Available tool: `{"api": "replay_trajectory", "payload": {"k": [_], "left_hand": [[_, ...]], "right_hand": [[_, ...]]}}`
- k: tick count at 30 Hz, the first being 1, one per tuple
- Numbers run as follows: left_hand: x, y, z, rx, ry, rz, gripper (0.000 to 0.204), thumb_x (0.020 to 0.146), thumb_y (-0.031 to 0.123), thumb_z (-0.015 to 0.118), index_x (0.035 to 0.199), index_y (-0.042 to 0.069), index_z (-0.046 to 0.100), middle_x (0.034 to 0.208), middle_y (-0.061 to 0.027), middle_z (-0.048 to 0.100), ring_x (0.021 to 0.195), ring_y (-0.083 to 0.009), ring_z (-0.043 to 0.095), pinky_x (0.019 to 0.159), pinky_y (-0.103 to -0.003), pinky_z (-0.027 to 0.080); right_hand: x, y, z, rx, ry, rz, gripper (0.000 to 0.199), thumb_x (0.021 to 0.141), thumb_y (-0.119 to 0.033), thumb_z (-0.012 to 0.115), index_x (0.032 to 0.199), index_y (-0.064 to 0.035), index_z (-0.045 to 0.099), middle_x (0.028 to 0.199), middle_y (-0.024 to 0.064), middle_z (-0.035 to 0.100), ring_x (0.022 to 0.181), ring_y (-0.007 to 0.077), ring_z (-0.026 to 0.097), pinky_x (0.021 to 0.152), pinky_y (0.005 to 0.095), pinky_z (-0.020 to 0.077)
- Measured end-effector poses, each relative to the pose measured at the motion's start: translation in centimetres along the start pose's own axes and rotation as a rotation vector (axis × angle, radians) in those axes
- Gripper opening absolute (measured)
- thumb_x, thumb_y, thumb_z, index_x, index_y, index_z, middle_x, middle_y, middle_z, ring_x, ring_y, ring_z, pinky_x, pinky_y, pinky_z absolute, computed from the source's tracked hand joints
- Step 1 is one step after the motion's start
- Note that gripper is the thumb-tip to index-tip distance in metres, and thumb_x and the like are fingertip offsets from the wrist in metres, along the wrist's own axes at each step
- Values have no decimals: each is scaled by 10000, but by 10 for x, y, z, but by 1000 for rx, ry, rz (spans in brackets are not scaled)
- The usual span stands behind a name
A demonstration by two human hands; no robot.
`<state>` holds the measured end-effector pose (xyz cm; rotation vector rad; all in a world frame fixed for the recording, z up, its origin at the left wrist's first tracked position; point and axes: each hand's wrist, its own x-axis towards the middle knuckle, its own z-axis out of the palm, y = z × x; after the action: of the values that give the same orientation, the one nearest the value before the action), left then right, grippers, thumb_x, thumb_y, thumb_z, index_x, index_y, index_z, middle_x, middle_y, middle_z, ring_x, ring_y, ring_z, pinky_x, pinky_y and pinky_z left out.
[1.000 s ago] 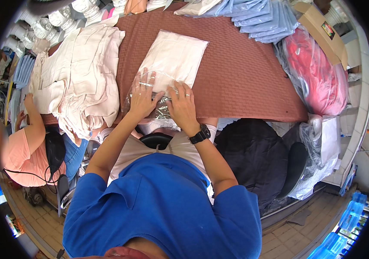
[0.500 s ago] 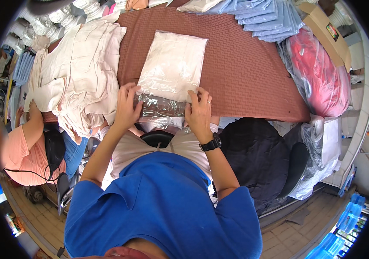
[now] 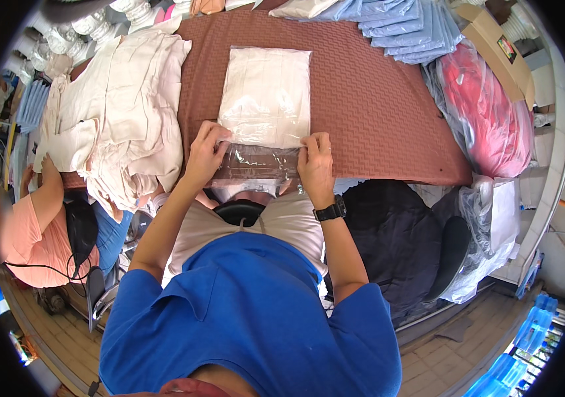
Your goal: The person folds a white garment, places a tag on it, and puts it into a clear plastic bag.
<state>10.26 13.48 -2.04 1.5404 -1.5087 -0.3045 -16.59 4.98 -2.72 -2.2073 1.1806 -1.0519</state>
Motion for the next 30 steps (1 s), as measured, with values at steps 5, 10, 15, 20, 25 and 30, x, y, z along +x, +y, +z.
{"api": "replay_trajectory", "payload": {"k": [5, 10, 15, 20, 25, 30], "left_hand": [[5, -9, -2, 191, -13, 25, 196, 790, -39, 735, 944, 28, 634, 987, -101, 587, 913, -297, 612, 754, -391, 504], [24, -4, -8, 300, -103, 325, 201, 791, 26, 733, 962, 45, 629, 1000, -96, 592, 1021, -310, 581, 858, -416, 498], [29, -25, -3, 277, -186, 395, 174, 807, 22, 717, 947, 39, 616, 944, -102, 580, 921, -306, 603, 777, -410, 531], [34, -24, 0, 294, -211, 371, 143, 824, 10, 712, 933, 44, 625, 906, -102, 556, 891, -314, 599, 760, -416, 526], [23, -2, -13, 298, -181, 232, 132, 852, 5, 693, 953, 41, 617, 998, -112, 543, 978, -331, 567, 845, -440, 491], [-6, -3, -21, 117, -131, 48, 120, 856, 13, 706, 956, 40, 643, 1061, -112, 552, 1035, -342, 558, 899, -427, 474]], "right_hand": [[2, -10, -2, -76, 5, -26, 285, 832, 45, 694, 1104, -26, 650, 1082, 168, 546, 1013, 384, 577, 861, 482, 497], [16, -25, -2, -317, 16, -249, 292, 825, -18, 711, 1109, -78, 681, 1049, 113, 578, 1040, 338, 566, 879, 446, 471], [24, -1, 7, -342, -28, -355, 184, 849, -34, 657, 1021, -96, 680, 972, 58, 595, 993, 296, 569, 804, 419, 460], [26, 6, 15, -325, -17, -333, 147, 850, -23, 661, 979, -94, 666, 973, 72, 582, 947, 289, 572, 772, 399, 461], [15, 5, -6, -184, -41, -242, 213, 848, -14, 708, 1051, -66, 670, 1017, 99, 586, 966, 318, 578, 810, 434, 490], [1, -4, -18, -27, -33, -83, 268, 844, 1, 726, 1105, -47, 688, 1064, 133, 580, 994, 345, 584, 840, 446, 508]]}}
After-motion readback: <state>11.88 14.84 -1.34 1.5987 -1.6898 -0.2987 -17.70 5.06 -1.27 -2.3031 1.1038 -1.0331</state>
